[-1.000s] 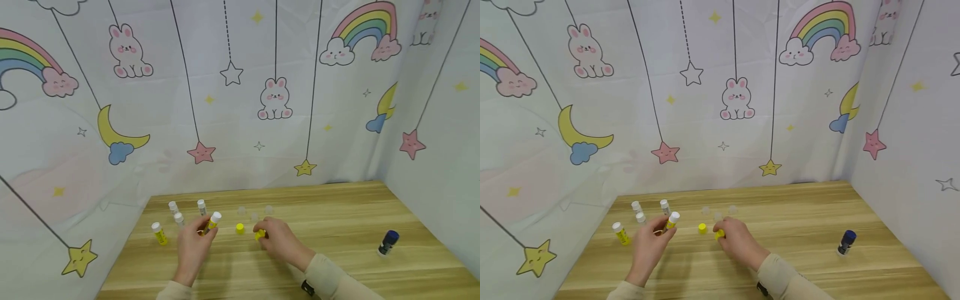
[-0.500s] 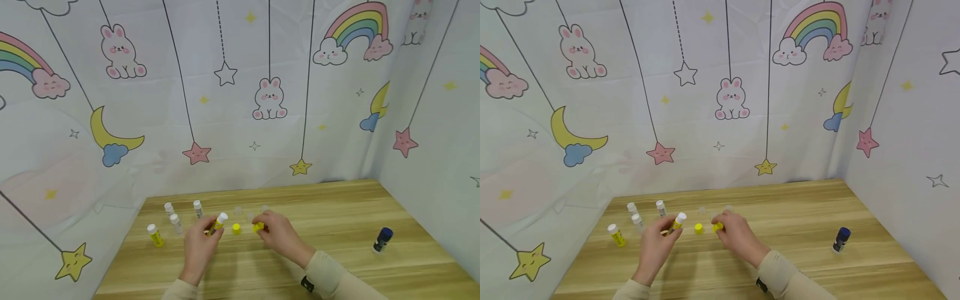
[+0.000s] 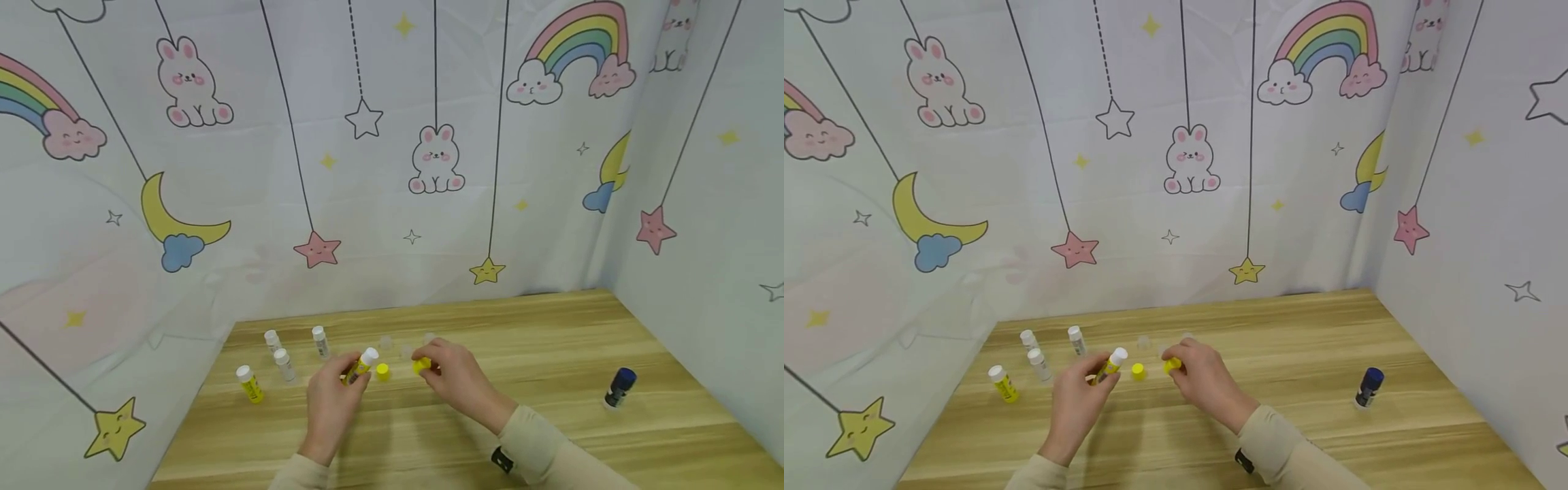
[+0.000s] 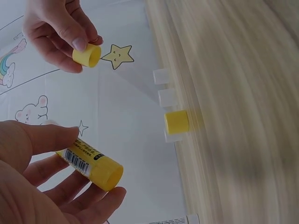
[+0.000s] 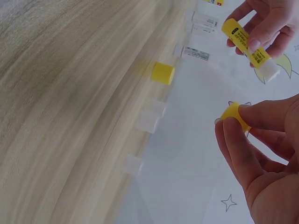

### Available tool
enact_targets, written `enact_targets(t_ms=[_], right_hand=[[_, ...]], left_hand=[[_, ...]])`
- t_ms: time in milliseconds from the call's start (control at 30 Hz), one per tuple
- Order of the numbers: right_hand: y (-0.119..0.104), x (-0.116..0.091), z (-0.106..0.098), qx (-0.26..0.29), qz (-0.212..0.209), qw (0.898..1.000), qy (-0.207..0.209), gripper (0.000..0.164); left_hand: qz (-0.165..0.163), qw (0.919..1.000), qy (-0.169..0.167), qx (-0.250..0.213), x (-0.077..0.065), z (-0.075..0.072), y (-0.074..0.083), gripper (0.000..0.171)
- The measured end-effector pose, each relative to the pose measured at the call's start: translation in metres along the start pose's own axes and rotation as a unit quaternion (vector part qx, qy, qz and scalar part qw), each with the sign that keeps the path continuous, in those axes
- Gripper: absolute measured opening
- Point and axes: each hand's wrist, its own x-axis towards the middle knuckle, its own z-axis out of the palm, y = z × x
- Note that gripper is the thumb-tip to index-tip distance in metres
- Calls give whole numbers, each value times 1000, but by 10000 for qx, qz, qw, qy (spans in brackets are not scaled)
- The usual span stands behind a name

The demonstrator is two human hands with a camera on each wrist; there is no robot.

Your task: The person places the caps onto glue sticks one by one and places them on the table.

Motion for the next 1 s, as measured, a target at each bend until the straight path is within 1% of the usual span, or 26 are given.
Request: enact_targets(t_ms=[133, 367, 600, 800, 1000], right_hand=[[0, -1, -1, 49, 0, 10000, 72, 27], [0, -1, -2, 186, 11, 9996, 201, 28], [0, -1, -5, 318, 64, 9991, 285, 28], [-2, 0, -6, 413, 108, 9986, 323, 28], [-2, 1, -5, 533, 188, 9977, 362, 28]], left_hand=[[-21, 10000, -22, 51, -1, 2, 1, 32], [186, 9998, -14, 119, -1, 4, 5, 31], [246, 9996, 28, 164, -3, 8, 6, 32], [276, 9994, -67, 193, -5, 13, 7, 32], [349, 9990, -91, 266, -6, 15, 10, 32]])
